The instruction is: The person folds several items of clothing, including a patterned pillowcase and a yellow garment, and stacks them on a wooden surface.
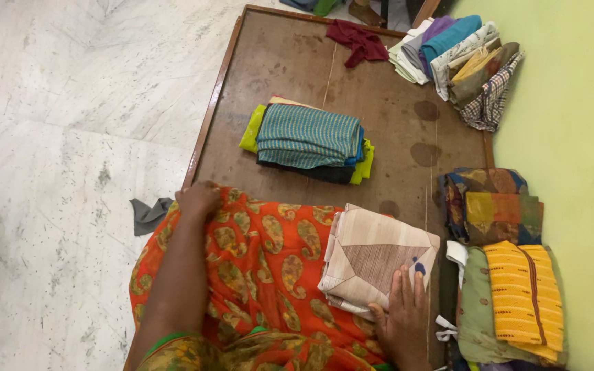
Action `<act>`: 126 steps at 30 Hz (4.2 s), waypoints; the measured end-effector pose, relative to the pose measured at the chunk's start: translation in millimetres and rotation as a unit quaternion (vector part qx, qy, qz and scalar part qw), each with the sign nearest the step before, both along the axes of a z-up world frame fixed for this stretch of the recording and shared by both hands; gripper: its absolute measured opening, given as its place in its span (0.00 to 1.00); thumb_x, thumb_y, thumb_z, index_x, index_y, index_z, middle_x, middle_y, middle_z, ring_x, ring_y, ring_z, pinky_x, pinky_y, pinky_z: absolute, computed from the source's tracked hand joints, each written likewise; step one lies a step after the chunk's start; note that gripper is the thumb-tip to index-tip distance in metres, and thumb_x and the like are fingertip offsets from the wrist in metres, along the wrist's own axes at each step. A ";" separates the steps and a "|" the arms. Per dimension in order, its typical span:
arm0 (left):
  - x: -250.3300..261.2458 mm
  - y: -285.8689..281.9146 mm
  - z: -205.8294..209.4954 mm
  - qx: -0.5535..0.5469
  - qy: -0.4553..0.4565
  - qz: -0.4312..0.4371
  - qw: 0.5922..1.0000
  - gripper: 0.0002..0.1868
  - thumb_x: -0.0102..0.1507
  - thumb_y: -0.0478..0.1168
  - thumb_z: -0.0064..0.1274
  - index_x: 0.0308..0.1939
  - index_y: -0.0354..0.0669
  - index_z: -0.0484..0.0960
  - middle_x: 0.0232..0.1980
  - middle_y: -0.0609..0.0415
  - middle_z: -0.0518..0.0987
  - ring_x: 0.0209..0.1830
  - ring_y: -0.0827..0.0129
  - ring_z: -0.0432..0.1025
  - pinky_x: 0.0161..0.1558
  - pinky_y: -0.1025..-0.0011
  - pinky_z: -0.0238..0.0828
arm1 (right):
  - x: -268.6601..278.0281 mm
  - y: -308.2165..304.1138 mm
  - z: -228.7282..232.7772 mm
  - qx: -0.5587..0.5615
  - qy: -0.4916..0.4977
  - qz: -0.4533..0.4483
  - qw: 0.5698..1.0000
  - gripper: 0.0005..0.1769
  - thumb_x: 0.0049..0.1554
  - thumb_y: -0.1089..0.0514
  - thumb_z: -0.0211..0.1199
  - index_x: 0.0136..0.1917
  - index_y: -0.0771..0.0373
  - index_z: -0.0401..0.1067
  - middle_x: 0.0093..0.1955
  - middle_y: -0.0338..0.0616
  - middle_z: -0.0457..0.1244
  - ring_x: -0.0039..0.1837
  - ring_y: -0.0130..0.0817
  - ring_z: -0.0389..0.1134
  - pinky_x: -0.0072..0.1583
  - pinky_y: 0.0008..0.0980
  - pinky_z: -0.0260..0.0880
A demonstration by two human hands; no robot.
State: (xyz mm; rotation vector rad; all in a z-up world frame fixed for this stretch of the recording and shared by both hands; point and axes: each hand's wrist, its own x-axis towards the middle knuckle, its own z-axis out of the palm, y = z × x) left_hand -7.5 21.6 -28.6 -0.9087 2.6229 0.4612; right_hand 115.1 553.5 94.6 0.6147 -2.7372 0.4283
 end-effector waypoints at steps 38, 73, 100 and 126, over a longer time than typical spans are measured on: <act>34.1 350.8 130.2 0.110 0.384 -0.383 0.833 0.39 0.65 0.51 0.48 0.79 0.40 0.62 0.77 0.40 0.64 0.78 0.40 0.55 0.77 0.47 0.45 | -91.3 -39.3 -13.5 -0.025 -0.069 -0.016 0.997 0.52 0.63 0.24 0.26 0.82 0.67 0.46 0.84 0.56 0.44 0.86 0.57 0.37 0.77 0.69 0.24; 63.4 339.3 91.8 0.088 0.396 -0.315 0.858 0.37 0.69 0.56 0.45 0.77 0.41 0.60 0.81 0.40 0.55 0.82 0.41 0.45 0.76 0.44 0.36 | -84.8 8.4 -29.9 -0.074 -0.091 -0.069 0.991 0.49 0.64 0.32 0.41 0.83 0.69 0.38 0.86 0.59 0.37 0.85 0.63 0.33 0.77 0.60 0.39; 158.0 297.0 60.7 0.079 0.314 -0.365 0.873 0.42 0.70 0.55 0.44 0.81 0.40 0.46 0.86 0.46 0.38 0.83 0.35 0.28 0.75 0.40 0.23 | 1.6 48.8 -41.8 -0.066 -0.129 -0.063 0.987 0.51 0.62 0.34 0.44 0.82 0.73 0.37 0.82 0.70 0.39 0.82 0.70 0.38 0.76 0.57 0.41; 64.9 353.5 106.2 0.108 0.426 -0.343 0.830 0.31 0.71 0.53 0.38 0.75 0.42 0.67 0.80 0.43 0.61 0.83 0.41 0.48 0.79 0.44 0.37 | -69.7 -18.6 3.7 0.008 -0.059 -0.052 0.997 0.51 0.63 0.25 0.34 0.82 0.66 0.47 0.86 0.55 0.42 0.85 0.61 0.37 0.79 0.63 0.34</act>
